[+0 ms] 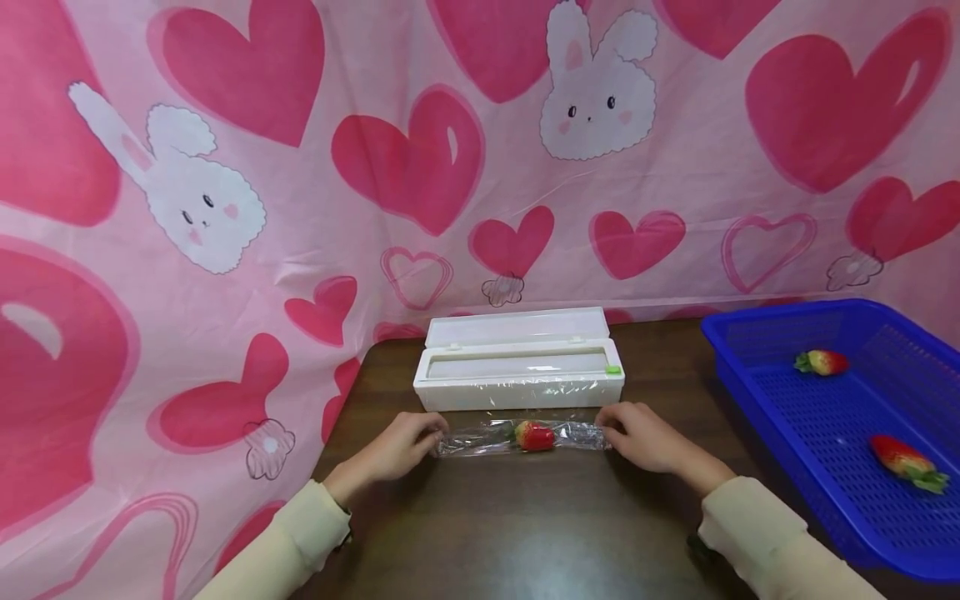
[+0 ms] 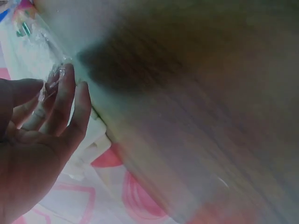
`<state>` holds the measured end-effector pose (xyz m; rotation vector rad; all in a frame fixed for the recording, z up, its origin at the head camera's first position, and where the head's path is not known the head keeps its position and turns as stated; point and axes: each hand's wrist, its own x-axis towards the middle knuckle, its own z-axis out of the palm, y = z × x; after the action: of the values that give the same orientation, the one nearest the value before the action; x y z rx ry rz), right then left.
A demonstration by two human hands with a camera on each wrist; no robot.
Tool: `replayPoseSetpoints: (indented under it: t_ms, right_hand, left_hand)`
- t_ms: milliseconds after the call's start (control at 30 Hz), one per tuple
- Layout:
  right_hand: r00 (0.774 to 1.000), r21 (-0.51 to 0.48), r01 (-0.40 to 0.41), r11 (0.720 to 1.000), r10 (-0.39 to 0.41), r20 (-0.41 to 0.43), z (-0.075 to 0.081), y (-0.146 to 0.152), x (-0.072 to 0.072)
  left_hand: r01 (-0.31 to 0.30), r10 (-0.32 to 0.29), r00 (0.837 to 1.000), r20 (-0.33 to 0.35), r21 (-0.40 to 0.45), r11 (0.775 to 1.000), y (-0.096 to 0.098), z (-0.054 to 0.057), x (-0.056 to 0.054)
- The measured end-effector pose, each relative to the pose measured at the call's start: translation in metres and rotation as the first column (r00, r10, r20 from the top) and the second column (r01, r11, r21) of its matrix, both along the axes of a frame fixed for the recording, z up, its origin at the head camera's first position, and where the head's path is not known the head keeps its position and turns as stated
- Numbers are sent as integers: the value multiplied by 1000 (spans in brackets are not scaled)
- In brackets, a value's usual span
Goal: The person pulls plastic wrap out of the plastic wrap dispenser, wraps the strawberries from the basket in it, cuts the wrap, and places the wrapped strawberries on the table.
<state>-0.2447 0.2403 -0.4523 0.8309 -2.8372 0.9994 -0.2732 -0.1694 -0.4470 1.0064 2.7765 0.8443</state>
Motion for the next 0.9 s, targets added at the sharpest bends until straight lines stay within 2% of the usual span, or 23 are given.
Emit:
replayPoseSetpoints:
  t_ms: [267, 500, 600, 733, 800, 867, 900]
  right_hand:
    - [996, 7, 94, 996, -94, 10, -5, -8, -13]
    - [992, 40, 118, 992, -119, 30, -8, -8, -16]
    - [993, 38, 114, 993, -115, 24, -8, -7, -16]
    - [994, 49, 110, 993, -111, 15, -4, -5, -14]
    - [991, 89, 132, 987, -132, -3, 3, -5, -11]
    - [985, 152, 170, 974, -161, -66, 12, -7, -6]
    - [979, 179, 189, 966, -172, -105, 18, -9, -4]
  left_hand:
    - [-99, 96, 989, -111, -23, 995, 13, -4, -11]
    - [-150, 150, 989, 1, 8, 989, 15, -3, -11]
    - [-153, 153, 988, 9, 12, 988, 14, -3, -10]
    - [-171, 171, 985, -33, -2, 985, 11, 2, -8]
    - [-212, 210, 975, -69, -17, 977, 8, 6, -6]
    - [-247, 243, 963, -117, -23, 969, 6, 13, -2]
    - [-246, 242, 960, -140, -10, 969, 6, 17, 0]
